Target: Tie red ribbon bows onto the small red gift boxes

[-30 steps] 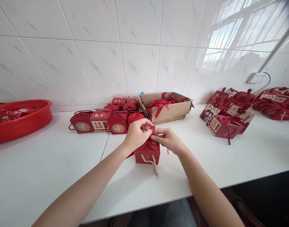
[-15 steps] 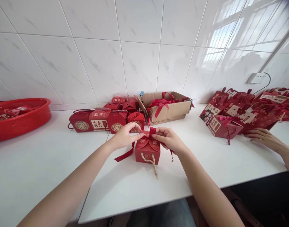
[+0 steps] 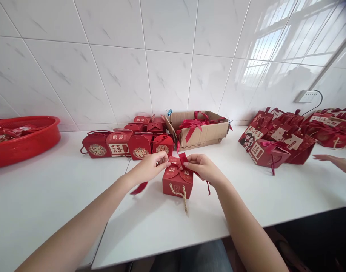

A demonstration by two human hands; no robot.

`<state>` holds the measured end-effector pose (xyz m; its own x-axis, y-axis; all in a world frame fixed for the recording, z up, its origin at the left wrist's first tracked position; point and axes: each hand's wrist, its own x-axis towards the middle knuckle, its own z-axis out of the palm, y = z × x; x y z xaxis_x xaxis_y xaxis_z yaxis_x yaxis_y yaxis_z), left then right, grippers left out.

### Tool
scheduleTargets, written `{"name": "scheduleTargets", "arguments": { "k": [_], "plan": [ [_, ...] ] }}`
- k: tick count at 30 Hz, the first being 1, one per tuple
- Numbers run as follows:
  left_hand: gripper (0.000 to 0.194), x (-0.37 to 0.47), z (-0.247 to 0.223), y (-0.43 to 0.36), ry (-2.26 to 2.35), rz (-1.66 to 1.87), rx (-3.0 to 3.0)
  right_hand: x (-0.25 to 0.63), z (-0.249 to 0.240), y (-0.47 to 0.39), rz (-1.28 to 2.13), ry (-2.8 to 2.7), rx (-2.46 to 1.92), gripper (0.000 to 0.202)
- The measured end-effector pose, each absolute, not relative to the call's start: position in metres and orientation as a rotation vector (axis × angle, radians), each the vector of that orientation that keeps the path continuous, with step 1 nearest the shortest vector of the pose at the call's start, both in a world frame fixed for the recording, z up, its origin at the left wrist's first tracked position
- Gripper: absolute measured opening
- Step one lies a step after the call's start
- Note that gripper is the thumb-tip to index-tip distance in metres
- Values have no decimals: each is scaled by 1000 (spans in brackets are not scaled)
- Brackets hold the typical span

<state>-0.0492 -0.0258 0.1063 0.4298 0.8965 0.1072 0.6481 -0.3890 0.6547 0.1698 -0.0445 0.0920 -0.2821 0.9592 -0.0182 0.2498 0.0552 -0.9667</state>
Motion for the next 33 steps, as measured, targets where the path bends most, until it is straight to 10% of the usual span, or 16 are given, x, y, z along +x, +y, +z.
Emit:
{"name": "scheduleTargets", "arguments": {
  "k": [10,20,33],
  "plan": [
    [21,-21,172,-18,773,633,2558,156,95,-50,1006,-1706,-1200,16],
    [11,-12,112,-16,1331,1323,2437,156,88,-51,1041,-1729,-1080,27],
    [22,-28,82,-44,1084,1125,1769,150,73,-52,1094,-1491,-1000,31]
  ]
}}
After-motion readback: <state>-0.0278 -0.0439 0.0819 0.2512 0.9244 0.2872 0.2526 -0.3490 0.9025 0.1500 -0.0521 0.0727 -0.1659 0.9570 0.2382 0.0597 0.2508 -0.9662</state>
